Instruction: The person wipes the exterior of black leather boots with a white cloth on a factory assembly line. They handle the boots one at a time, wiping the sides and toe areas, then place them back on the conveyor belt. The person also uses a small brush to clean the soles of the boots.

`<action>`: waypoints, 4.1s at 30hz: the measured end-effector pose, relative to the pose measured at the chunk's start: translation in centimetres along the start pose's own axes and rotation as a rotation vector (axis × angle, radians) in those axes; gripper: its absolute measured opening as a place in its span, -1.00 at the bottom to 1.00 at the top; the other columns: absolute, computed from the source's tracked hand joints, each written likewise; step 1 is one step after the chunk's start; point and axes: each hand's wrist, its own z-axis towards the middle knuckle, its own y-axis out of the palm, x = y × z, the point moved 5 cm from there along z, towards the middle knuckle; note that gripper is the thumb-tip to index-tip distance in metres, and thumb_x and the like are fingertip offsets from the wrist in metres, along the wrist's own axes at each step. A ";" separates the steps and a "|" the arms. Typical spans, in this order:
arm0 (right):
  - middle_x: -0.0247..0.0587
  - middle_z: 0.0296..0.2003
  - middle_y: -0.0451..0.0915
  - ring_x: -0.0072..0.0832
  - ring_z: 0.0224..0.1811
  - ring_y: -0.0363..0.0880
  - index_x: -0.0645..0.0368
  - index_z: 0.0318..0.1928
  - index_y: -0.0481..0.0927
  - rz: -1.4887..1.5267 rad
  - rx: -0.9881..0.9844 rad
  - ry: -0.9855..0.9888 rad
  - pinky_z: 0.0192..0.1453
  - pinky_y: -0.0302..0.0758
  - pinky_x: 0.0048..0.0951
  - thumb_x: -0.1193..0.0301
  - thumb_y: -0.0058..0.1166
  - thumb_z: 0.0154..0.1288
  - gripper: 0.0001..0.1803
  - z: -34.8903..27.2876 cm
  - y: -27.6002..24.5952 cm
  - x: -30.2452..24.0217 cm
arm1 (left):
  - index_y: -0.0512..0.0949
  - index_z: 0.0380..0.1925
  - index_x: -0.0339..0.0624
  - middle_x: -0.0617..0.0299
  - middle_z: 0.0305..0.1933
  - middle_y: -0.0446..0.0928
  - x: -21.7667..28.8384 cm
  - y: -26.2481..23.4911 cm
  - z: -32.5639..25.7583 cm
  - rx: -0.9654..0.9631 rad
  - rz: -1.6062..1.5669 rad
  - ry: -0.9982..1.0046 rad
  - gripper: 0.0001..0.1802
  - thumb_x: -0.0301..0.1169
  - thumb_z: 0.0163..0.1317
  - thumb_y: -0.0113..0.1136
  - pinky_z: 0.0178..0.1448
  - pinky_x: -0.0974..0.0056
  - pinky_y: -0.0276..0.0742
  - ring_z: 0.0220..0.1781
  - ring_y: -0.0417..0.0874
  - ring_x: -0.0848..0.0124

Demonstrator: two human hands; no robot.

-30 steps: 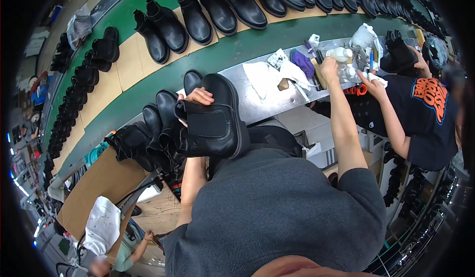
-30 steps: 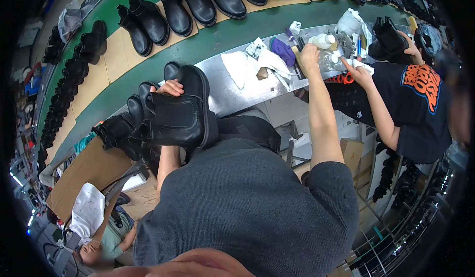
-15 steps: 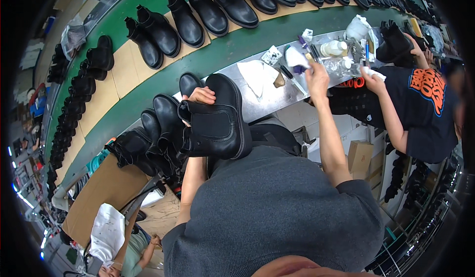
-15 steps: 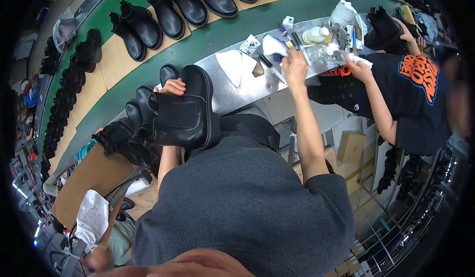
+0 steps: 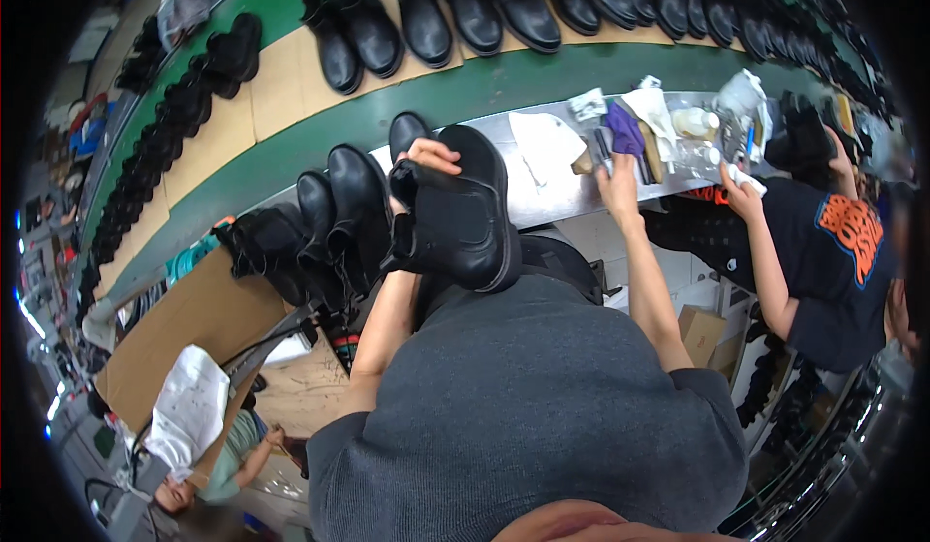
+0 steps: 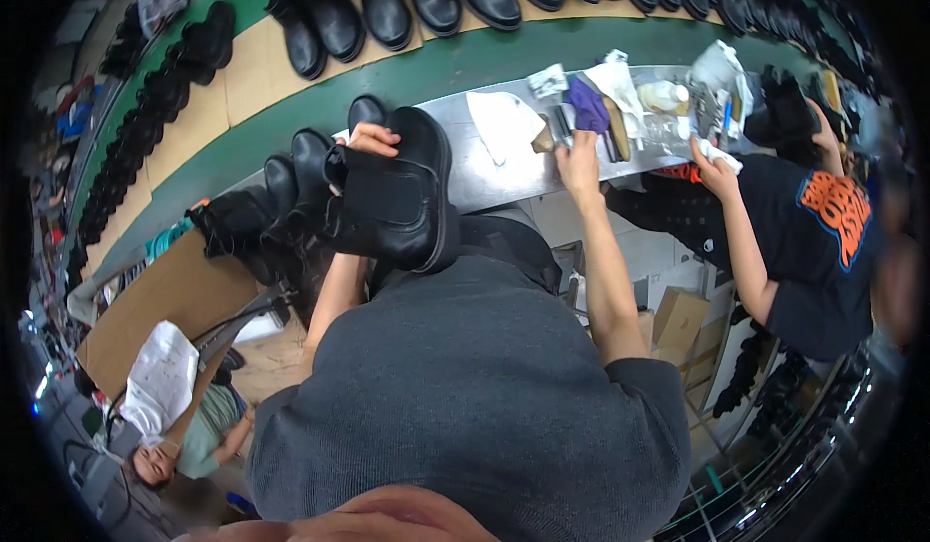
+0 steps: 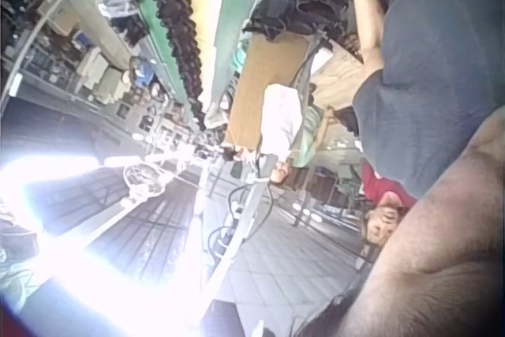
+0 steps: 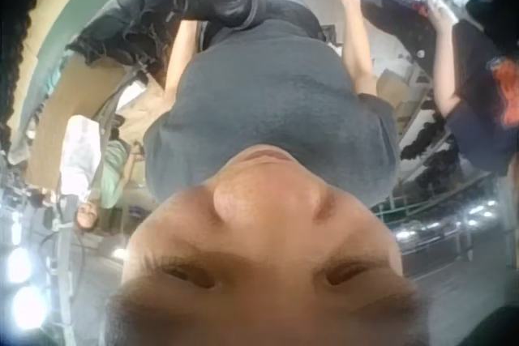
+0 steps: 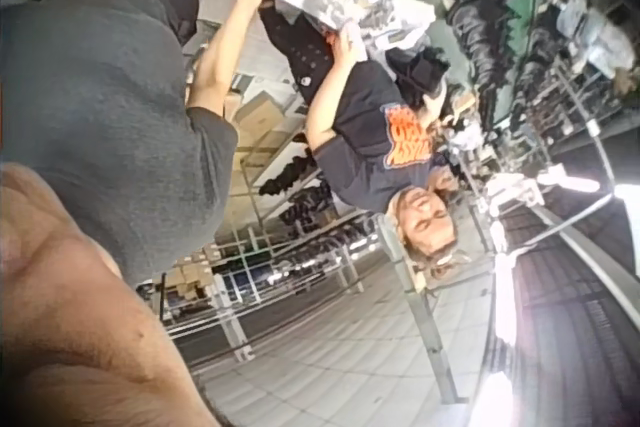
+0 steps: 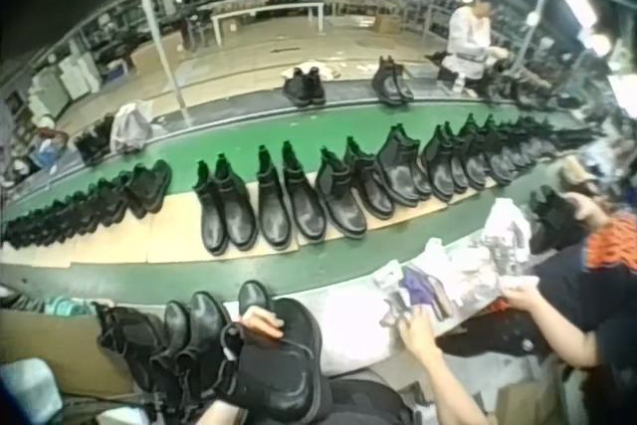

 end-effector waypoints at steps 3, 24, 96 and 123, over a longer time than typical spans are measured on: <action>0.12 -0.13 0.48 -0.11 -0.13 0.49 0.40 0.02 0.48 0.318 -0.066 0.075 -0.06 0.45 -0.24 0.36 0.06 0.29 -0.61 0.8 -3.0 -3.9 | 0.46 0.00 -0.43 0.02 -0.30 0.58 -1.1 -1.1 -0.3 0.046 -0.033 -0.153 -0.35 -0.01 0.46 -0.40 0.21 0.28 0.31 -0.07 0.51 0.27; -0.15 -0.27 0.60 -0.28 -0.44 0.61 0.11 0.19 0.49 0.255 -0.411 -0.538 -0.40 0.55 -0.33 0.45 0.25 0.13 -0.45 -5.3 -14.3 -21.2 | 0.25 -0.07 -0.36 -0.05 -0.66 0.54 -0.6 -0.1 2.0 -0.019 0.447 -0.005 -0.59 -0.19 0.45 -0.40 -0.48 0.45 0.40 -0.69 0.49 0.37; 0.11 -0.02 0.52 0.01 -0.11 0.50 0.26 0.22 0.37 -0.206 -0.141 -0.103 0.01 0.44 -0.10 0.32 0.11 0.28 -0.46 0.1 -1.8 -1.1 | 0.61 -0.12 -0.31 -0.01 0.09 0.53 1.9 1.8 3.4 -0.252 0.588 -0.172 -0.45 -0.06 0.44 -0.21 0.34 0.18 0.26 0.23 0.46 0.13; -0.20 -0.06 0.59 -0.47 -0.01 0.52 0.29 0.15 0.44 0.767 -0.860 0.504 -0.05 0.52 -0.43 0.48 -0.11 0.40 -0.65 -0.6 2.6 -15.0 | 0.57 0.02 -0.22 0.25 -0.21 0.53 -3.5 -4.5 -7.4 0.364 -0.042 -0.778 -0.10 0.31 0.35 -0.55 0.24 0.09 0.10 -0.01 0.41 0.36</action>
